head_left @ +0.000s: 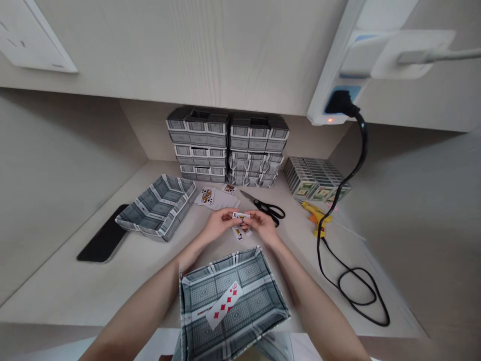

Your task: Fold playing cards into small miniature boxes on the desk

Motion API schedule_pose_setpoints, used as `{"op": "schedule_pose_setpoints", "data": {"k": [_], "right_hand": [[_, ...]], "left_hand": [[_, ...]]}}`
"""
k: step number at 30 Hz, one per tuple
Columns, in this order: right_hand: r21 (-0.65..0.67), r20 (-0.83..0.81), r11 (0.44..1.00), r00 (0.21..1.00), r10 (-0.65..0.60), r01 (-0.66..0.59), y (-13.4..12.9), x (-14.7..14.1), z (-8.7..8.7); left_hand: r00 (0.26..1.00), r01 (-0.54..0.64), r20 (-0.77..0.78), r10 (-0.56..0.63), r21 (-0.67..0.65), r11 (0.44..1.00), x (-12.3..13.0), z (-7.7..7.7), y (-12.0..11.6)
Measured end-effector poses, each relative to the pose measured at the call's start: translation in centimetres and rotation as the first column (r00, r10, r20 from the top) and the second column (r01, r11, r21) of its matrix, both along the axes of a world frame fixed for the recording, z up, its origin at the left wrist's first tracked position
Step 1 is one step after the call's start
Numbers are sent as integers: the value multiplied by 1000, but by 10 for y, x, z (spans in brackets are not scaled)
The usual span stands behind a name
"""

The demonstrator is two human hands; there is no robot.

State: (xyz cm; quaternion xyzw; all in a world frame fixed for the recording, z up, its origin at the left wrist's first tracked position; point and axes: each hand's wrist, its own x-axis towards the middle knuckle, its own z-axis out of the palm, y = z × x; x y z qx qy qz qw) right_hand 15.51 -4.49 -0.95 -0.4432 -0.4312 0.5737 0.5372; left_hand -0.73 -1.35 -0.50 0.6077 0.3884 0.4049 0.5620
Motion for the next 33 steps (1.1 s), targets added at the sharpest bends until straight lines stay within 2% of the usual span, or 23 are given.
{"op": "schedule_pose_setpoints", "data": {"k": [4, 9, 13, 20, 27, 33], "right_hand": [[-7, 2, 1000, 1000, 2, -2, 1, 0, -2], [-37, -18, 999, 1000, 19, -20, 1, 1, -2], [-32, -9, 998, 998, 61, -61, 2, 1, -3], [-5, 45, 1000, 999, 24, -24, 0, -2, -4], [26, 62, 999, 997, -34, 33, -2, -7, -7], [32, 74, 999, 997, -14, 12, 0, -7, -5]], "left_hand": [[996, 33, -80, -29, 49, 998, 0, -2, -3], [996, 40, -86, -33, 78, 996, 0, -3, -3], [998, 34, -51, -32, 57, 998, 1, -3, -2], [998, 68, 18, -68, -12, 998, 0, 2, -1], [995, 94, 17, -94, -38, 995, 0, 3, -2], [995, 94, 40, -91, -76, 993, -1, 5, -1]]}}
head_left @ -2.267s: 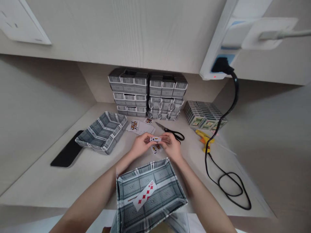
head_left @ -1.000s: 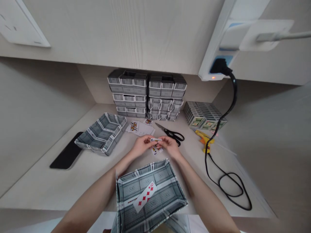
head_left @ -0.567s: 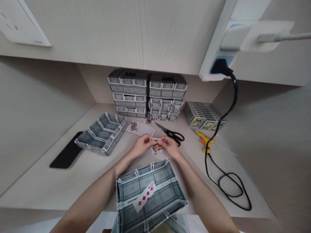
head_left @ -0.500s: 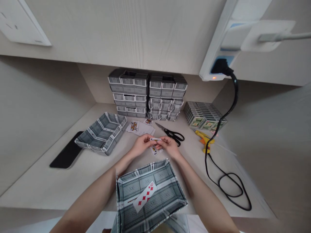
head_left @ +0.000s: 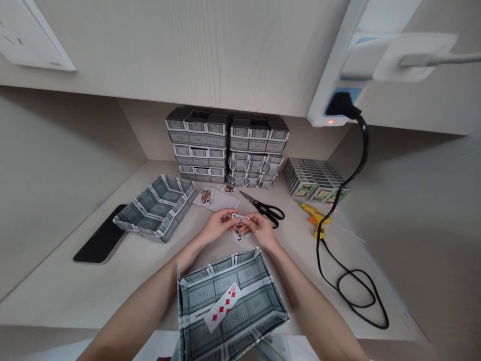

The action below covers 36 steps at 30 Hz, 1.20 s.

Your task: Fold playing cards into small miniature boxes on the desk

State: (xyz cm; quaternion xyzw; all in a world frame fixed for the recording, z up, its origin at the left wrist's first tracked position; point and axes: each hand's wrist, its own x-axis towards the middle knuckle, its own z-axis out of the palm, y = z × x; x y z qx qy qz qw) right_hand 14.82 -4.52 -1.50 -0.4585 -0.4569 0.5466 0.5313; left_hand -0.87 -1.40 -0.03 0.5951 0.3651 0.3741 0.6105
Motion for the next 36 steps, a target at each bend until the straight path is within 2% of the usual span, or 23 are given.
{"op": "schedule_pose_setpoints", "data": {"k": [4, 12, 29, 36], "right_hand": [[9, -4, 1000, 1000, 9, -9, -1, 0, 1], [-8, 7, 1000, 1000, 20, -20, -3, -1, 3], [-15, 65, 997, 995, 80, -79, -4, 1, 2], [5, 121, 996, 989, 83, -85, -5, 0, -1]], "left_hand": [[998, 36, -46, -36, -2, 999, -1, 3, 0], [998, 10, -70, -6, 48, 999, 0, 3, -1], [993, 29, -112, -30, -9, 1000, -2, 6, -2], [995, 37, -90, -33, 52, 998, -1, 2, -3]]}}
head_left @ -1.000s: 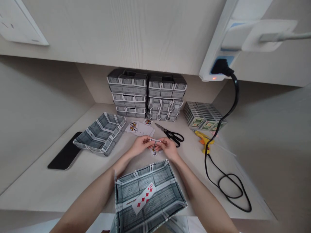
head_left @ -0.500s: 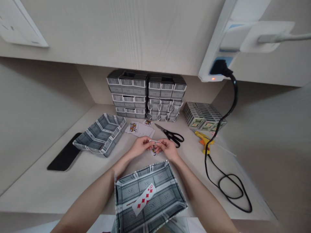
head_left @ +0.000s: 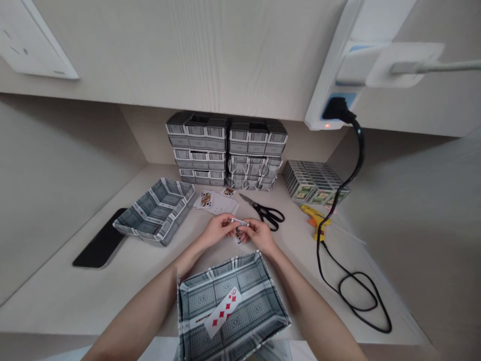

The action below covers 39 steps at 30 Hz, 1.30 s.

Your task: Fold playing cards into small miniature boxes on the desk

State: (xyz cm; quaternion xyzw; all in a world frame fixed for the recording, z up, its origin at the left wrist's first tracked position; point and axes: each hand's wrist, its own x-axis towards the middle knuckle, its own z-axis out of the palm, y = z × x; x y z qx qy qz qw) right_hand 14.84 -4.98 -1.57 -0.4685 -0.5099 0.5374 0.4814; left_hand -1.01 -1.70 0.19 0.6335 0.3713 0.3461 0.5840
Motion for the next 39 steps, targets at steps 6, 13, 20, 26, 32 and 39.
{"op": "schedule_pose_setpoints", "data": {"k": [6, 13, 20, 26, 32, 39], "right_hand": [[-8, -19, 1000, 1000, -2, 2, -1, 0, 3], [-10, -35, 1000, 999, 16, -16, 2, 2, 1], [-33, -54, 998, 997, 46, -48, 3, 4, -2], [-10, -24, 996, 996, 85, -85, 3, 4, -1], [-18, 0, 997, 997, 77, -77, 1, 4, 0], [-33, 53, 997, 996, 68, -66, 2, 4, -1]], "left_hand": [[999, -30, 26, 29, 71, 997, -1, -2, -1], [999, -21, 46, 22, -35, 999, 1, -1, -2], [998, 12, 60, -8, -65, 998, 2, 0, -3], [998, 3, 68, 1, -62, 998, 3, 1, -5], [999, -7, 44, 11, -79, 997, 3, 1, -5], [1000, -2, 25, 4, -78, 997, 2, 1, -6]]}}
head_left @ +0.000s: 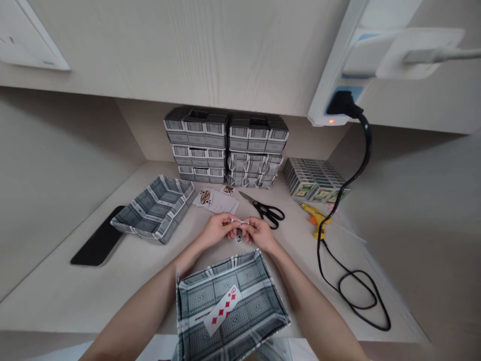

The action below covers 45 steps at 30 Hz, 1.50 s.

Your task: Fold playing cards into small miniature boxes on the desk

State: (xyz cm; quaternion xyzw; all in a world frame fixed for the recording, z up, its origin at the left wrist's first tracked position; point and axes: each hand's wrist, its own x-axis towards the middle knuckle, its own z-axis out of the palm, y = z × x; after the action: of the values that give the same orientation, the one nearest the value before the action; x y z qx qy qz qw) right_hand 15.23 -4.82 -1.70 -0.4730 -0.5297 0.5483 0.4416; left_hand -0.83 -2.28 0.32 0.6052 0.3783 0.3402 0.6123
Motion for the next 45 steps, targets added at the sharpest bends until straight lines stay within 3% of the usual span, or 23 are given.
{"op": "schedule_pose_setpoints", "data": {"k": [26, 29, 32, 35, 40, 45], "right_hand": [[40, 159, 998, 985, -62, 56, -3, -2, 6], [30, 130, 999, 991, -42, 39, -3, -4, 8], [39, 48, 998, 998, -45, 44, -3, -5, 11], [59, -48, 998, 998, -31, 33, -1, -5, 13], [39, -107, 998, 992, 61, -57, -1, -5, 15], [-20, -117, 994, 988, 104, -107, -5, -8, 19]], "left_hand": [[992, 32, -126, -20, 90, 995, -1, 1, -1], [993, 0, -114, 9, 84, 996, -1, 1, 0], [999, -51, 2, 51, 53, 997, 0, 3, 2], [994, -13, 105, 12, 11, 1000, 2, 5, 3], [997, -7, 76, 5, 31, 999, 1, 8, 3], [995, 83, 60, -83, 7, 997, -4, 10, 5]]}}
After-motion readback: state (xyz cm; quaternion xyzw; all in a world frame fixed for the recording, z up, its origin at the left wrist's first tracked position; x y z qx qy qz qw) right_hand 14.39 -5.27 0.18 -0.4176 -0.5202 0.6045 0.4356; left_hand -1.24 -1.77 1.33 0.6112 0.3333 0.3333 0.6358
